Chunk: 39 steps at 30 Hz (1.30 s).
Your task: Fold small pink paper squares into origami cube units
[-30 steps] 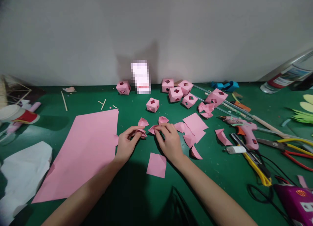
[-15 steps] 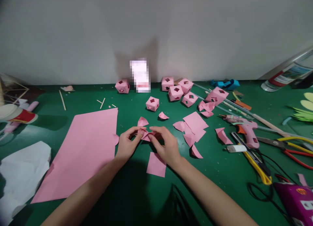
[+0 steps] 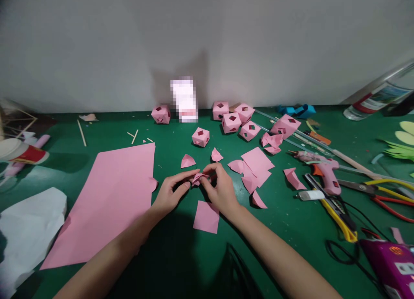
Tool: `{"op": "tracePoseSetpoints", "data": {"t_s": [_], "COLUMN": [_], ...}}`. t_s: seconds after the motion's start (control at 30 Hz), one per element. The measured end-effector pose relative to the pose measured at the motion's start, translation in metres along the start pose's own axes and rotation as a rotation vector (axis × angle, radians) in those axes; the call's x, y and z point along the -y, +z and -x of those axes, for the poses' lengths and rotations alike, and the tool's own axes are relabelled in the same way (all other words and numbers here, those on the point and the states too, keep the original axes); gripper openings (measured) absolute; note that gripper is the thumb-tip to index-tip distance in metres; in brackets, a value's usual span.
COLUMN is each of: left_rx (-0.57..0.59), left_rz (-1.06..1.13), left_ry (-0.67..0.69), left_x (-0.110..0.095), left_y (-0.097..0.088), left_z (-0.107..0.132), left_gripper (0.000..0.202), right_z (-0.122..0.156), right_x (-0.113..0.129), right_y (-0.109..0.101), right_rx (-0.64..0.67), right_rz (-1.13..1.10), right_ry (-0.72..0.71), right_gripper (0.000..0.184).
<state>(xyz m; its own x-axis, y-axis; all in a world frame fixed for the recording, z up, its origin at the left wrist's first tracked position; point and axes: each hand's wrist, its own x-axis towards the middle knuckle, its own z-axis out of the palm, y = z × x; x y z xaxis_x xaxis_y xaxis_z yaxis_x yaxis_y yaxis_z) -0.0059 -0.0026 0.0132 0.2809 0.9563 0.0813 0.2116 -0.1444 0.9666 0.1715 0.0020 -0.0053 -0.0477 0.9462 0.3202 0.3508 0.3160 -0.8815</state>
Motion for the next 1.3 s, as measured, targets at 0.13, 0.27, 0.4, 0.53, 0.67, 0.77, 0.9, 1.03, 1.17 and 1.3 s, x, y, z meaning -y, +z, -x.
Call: {"op": "tracePoseSetpoints", "data": {"t_s": [0.13, 0.27, 0.4, 0.53, 0.67, 0.77, 0.9, 1.03, 1.17, 1.3], "left_rx": [0.016, 0.024, 0.044, 0.008, -0.117, -0.172, -0.213, -0.215, -0.199, -0.202], "left_rz": [-0.009, -0.034, -0.002, -0.025, -0.163, -0.209, -0.066, 0.062, 0.095, 0.112], "left_ry": [0.026, 0.024, 0.007, 0.019, 0.113, 0.133, 0.046, -0.002, -0.011, -0.039], "left_x": [-0.004, -0.003, 0.0, 0.002, 0.002, 0.002, 0.005, 0.008, 0.008, 0.006], "left_y": [0.0, 0.0, 0.0, 0.005, 0.01, 0.012, 0.009, 0.005, 0.004, 0.006], "left_z": [0.0, 0.0, 0.0, 0.001, 0.002, 0.004, 0.002, -0.001, -0.003, -0.003], "left_gripper": [0.039, 0.043, 0.036, 0.033, 0.03, 0.027, 0.029, 0.029, 0.03, 0.027], "right_z": [-0.001, -0.001, -0.001, -0.001, 0.002, 0.004, 0.006, 0.006, 0.006, 0.006], "right_x": [0.001, 0.001, 0.002, 0.002, 0.002, 0.003, 0.007, 0.008, 0.009, 0.01], "right_y": [-0.001, 0.0, -0.001, -0.002, -0.002, -0.002, -0.002, -0.002, -0.001, -0.001], "right_rx": [0.033, 0.018, 0.026, 0.026, 0.041, 0.056, 0.122, 0.14, 0.129, 0.115], "right_rz": [0.003, -0.009, 0.001, 0.045, 0.099, 0.089, 0.08, 0.059, 0.052, 0.071], "right_ry": [-0.04, -0.046, -0.084, -0.18, -0.273, -0.312, -0.324, -0.37, -0.38, -0.375], "right_gripper": [0.011, 0.012, 0.01, 0.011, 0.011, 0.007, 0.017, 0.023, 0.024, 0.025]}}
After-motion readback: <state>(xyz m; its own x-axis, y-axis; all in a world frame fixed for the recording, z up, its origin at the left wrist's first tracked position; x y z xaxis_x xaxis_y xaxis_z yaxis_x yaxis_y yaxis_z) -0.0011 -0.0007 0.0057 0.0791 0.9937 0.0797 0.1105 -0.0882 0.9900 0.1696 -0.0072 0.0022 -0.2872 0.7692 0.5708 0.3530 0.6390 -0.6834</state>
